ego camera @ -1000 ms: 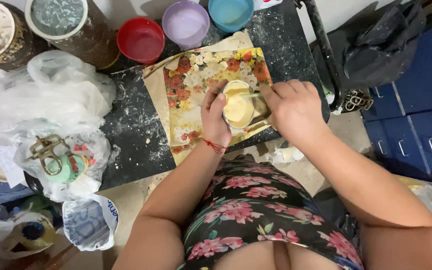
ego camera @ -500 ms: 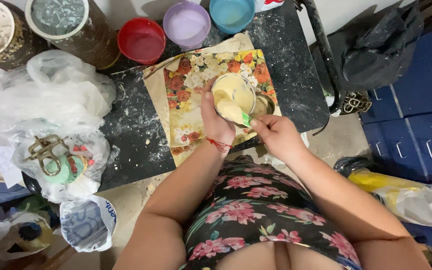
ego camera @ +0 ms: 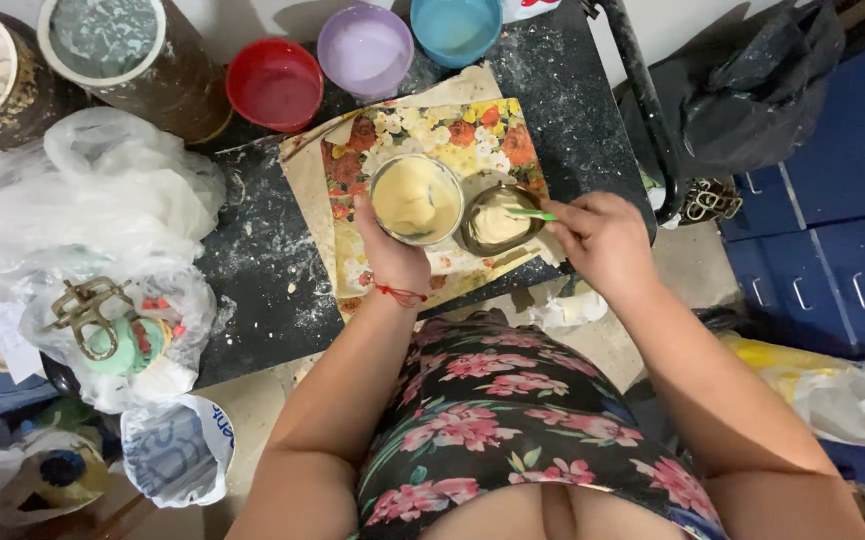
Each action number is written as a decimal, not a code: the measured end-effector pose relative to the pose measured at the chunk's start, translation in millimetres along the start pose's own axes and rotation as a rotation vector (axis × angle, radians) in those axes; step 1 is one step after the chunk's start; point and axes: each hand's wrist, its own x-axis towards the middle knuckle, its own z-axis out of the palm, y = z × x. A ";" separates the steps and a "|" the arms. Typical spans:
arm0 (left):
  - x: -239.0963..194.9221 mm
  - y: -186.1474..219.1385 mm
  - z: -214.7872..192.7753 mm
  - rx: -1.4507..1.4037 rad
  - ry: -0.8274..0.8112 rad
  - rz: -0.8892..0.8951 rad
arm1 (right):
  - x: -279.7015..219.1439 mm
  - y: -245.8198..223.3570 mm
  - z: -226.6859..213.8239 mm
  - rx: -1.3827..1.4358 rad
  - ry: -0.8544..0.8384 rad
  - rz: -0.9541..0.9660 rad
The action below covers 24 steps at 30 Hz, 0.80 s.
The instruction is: The person scoops a yellow paste from a small container into a larger bowl using a green spatula. They then add a white powder from a purple bowl and mix the ingredients together thoroughly with the spatula.
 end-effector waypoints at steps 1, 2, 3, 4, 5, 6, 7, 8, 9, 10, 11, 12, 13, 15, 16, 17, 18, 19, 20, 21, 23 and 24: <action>0.0 -0.2 0.9 -0.001 -0.008 0.006 | 0.0 5.7 0.9 -0.063 0.034 -0.064; -0.8 -0.4 0.7 0.002 -0.016 0.009 | -2.4 10.8 2.2 -0.126 0.069 -0.122; -1.8 -1.2 -1.1 0.005 -0.016 0.009 | -4.5 13.2 3.2 -0.124 0.069 -0.120; -1.1 -2.5 -0.5 0.031 -0.079 0.001 | -3.1 16.8 3.3 -0.121 0.085 -0.127; -0.4 -3.9 0.1 0.057 -0.141 -0.006 | -1.8 20.5 3.5 -0.119 0.101 -0.134; -2.4 -1.1 2.5 0.060 -0.140 -0.006 | -4.2 21.6 2.8 -0.117 0.099 -0.131; -4.4 1.8 4.7 0.068 -0.176 -0.008 | -6.6 22.7 2.1 -0.063 0.099 -0.106; -4.3 4.7 9.1 0.072 -0.215 -0.006 | -5.5 24.7 1.5 -0.011 0.102 -0.086; -9.6 7.0 13.6 0.071 -0.217 -0.002 | -5.0 17.8 -8.2 -0.010 0.104 -0.089; -15.8 9.5 17.4 0.115 -0.288 0.024 | -5.2 10.5 -17.9 0.077 0.110 -0.035; -22.2 11.6 21.2 0.159 -0.358 0.050 | -5.8 3.7 -27.7 0.164 0.115 0.019; -22.5 6.5 21.5 0.163 -0.358 0.048 | 1.3 -14.3 -29.1 0.166 0.116 0.023; -23.0 1.1 21.8 0.162 -0.397 -0.001 | 8.1 -32.0 -30.8 0.156 0.102 -0.015; -19.8 -10.4 16.8 0.160 -0.442 -0.056 | 19.4 -55.4 -32.0 0.140 0.093 -0.049; -16.8 -15.6 10.4 0.199 -0.470 -0.101 | 23.9 -61.7 -31.0 -0.049 0.094 -0.147; -13.5 -20.2 3.9 0.237 -0.498 -0.147 | 28.5 -68.5 -29.7 -0.240 0.094 -0.245; -17.7 -20.9 6.1 0.236 -0.499 -0.145 | 26.5 -72.9 -30.6 -0.240 0.096 -0.247; -21.7 -21.1 8.3 0.213 -0.469 -0.109 | 24.7 -77.7 -31.2 -0.239 0.041 -0.254; -24.9 -21.2 11.3 0.187 -0.438 -0.071 | 24.4 -82.2 -31.9 -0.237 -0.013 -0.264; -28.6 -14.3 19.0 0.184 -0.439 -0.065 | 30.1 -82.8 -36.1 -0.237 -0.011 -0.270; -40.8 -3.7 29.9 0.194 -0.477 -0.032 | 34.7 -83.5 -44.9 -0.379 -0.002 -0.276; -37.8 -3.7 27.1 0.194 -0.475 -0.034 | 32.7 -81.5 -42.3 -0.379 -0.005 -0.275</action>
